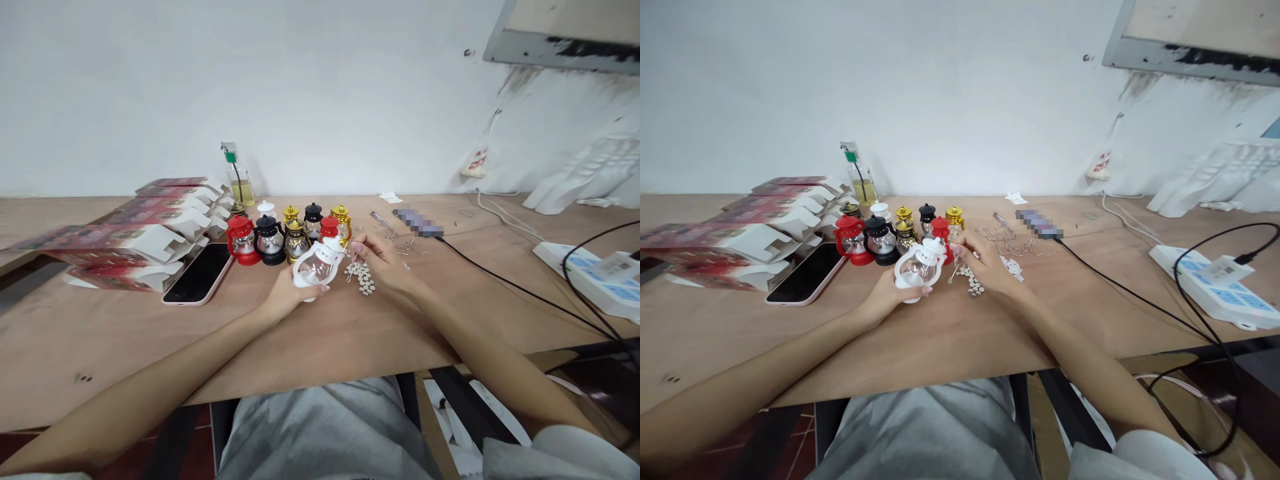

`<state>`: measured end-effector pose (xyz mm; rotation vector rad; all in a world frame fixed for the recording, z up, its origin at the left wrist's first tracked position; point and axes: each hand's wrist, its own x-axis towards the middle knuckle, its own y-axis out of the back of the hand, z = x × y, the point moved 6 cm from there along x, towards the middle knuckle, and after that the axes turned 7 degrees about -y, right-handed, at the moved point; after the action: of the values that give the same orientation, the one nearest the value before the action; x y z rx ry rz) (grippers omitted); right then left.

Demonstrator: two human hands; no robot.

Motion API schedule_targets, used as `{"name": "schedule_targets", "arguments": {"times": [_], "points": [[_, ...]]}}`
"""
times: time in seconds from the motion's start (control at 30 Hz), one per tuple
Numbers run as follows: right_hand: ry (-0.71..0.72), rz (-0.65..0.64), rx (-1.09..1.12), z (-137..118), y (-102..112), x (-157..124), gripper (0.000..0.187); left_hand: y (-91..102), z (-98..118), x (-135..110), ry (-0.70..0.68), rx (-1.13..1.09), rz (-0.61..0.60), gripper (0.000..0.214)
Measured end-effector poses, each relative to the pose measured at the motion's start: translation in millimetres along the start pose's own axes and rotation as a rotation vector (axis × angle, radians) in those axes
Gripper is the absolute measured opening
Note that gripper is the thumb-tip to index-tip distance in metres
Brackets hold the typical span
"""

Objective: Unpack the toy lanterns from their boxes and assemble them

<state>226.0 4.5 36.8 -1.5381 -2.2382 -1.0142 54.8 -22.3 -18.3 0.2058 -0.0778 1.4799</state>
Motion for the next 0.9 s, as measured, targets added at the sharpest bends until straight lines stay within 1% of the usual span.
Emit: {"name": "schedule_targets", "arguments": {"times": [0.07, 0.13, 0.23, 0.33, 0.4, 0.47, 0.57, 0.63, 0.7, 0.8, 0.83, 0.9], "points": [[-0.012, -0.024, 0.02, -2, -1, 0, 0.03, 5.5, -2, 2, 0.05, -0.052, 0.059, 0.048], [-0.047, 0.031, 0.05, 0, 5, 3, 0.032, 8.7, -2, 3, 0.069, -0.096, 0.08, 0.047], [-0.127, 0.245, 0.075, 12, 31, 9, 0.035, 10.3, 0, 2, 0.052, -0.117, 0.085, 0.047], [-0.229, 0.454, 0.074, 34, 59, 13, 0.035, 8.6, 0, 0, 0.042, -0.091, 0.071, 0.049], [-0.287, 0.553, 0.084, 50, 73, 14, 0.035, 7.8, 0, 0, 0.04, -0.073, 0.063, 0.051], [-0.323, 0.605, 0.088, 63, 81, 14, 0.034, 8.1, -1, 0, 0.042, -0.066, 0.066, 0.051], [-0.357, 0.587, 0.027, 79, 87, 14, 0.029, 9.6, -2, 1, 0.041, -0.067, 0.082, 0.052], [-0.378, 0.543, -0.098, 86, 90, 13, 0.024, 10.0, -3, 2, 0.035, -0.067, 0.087, 0.053], [-0.387, 0.482, -0.317, 89, 92, 13, 0.02, 9.8, -2, 2, 0.036, -0.069, 0.088, 0.054], [-0.384, 0.355, -0.698, 90, 94, 12, 0.016, 9.5, -2, 2, 0.036, -0.072, 0.088, 0.054], [-0.386, 0.314, -0.791, 91, 94, 12, 0.016, 9.6, -2, 2, 0.035, -0.072, 0.086, 0.053], [-0.389, 0.251, -0.903, 92, 95, 12, 0.016, 9.9, -3, 2, 0.035, -0.07, 0.082, 0.052]]}}
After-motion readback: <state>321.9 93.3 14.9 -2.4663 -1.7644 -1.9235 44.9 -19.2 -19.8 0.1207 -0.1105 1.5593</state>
